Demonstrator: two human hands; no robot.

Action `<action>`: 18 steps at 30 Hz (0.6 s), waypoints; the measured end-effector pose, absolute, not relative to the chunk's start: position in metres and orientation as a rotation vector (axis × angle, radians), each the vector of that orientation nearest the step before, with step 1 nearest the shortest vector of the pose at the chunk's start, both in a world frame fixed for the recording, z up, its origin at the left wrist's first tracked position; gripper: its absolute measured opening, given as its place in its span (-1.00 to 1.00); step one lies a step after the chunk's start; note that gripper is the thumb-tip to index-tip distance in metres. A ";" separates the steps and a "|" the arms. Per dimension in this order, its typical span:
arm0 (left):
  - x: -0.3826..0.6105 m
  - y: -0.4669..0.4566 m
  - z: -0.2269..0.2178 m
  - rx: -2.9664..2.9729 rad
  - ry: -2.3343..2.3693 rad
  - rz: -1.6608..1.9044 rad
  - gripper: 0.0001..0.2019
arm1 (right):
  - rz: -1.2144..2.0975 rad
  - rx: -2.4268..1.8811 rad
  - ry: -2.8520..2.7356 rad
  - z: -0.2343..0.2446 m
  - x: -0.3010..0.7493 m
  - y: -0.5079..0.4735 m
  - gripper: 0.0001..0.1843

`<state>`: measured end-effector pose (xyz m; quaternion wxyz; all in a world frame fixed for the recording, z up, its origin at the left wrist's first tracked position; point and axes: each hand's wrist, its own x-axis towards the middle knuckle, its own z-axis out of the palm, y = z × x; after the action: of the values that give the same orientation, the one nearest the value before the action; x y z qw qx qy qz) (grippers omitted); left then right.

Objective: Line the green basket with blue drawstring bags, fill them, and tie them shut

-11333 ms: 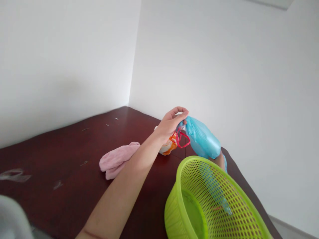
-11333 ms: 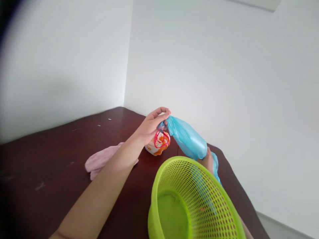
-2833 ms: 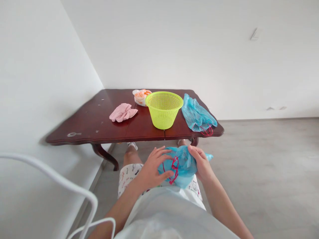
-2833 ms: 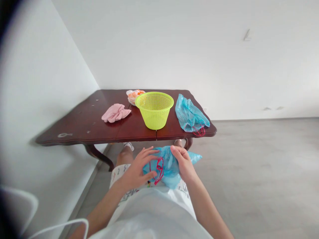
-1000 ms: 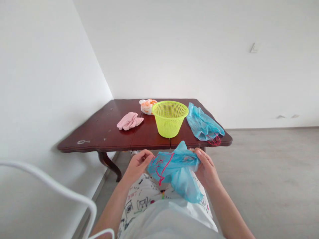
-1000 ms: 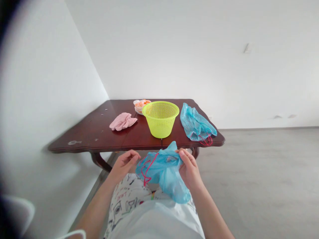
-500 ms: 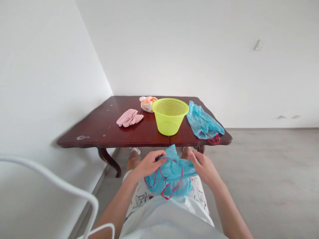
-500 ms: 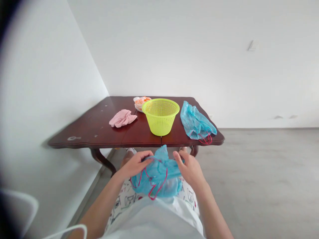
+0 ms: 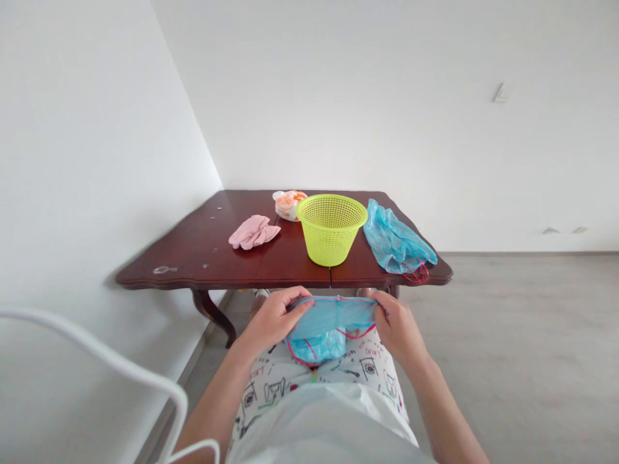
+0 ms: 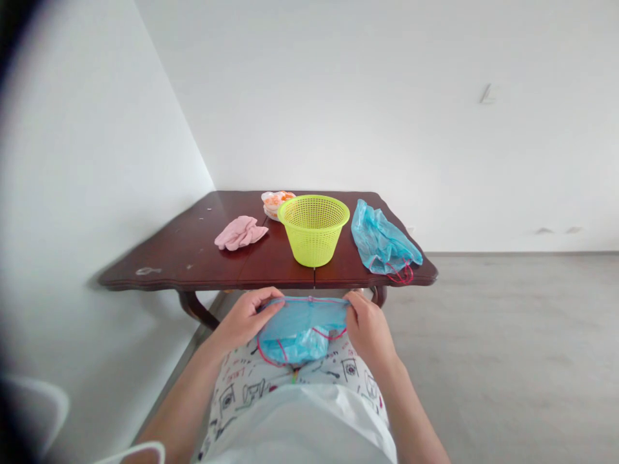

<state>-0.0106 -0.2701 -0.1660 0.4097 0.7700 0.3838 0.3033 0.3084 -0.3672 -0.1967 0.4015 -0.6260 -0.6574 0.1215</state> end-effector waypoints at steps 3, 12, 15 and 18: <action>-0.029 -0.268 -0.166 2.008 1.079 0.771 -0.55 | 0.245 -1.599 -1.554 -0.192 0.329 -0.377 -0.72; -0.060 -0.255 -0.167 2.105 1.219 0.821 -0.62 | 0.083 -1.779 -1.488 -0.196 0.368 -0.380 -0.75; -0.061 -0.253 -0.165 1.975 1.165 0.960 -0.60 | 0.030 -1.819 -1.498 -0.195 0.380 -0.379 -0.74; -0.058 -0.250 -0.161 1.714 1.043 1.080 -0.54 | -0.017 -1.765 -1.440 -0.184 0.378 -0.381 -0.74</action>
<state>-0.0576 -0.2497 -0.1609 0.4181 0.6834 0.4157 0.4305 0.3781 -0.3805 -0.1836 0.4184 -0.7038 -0.5741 -0.0069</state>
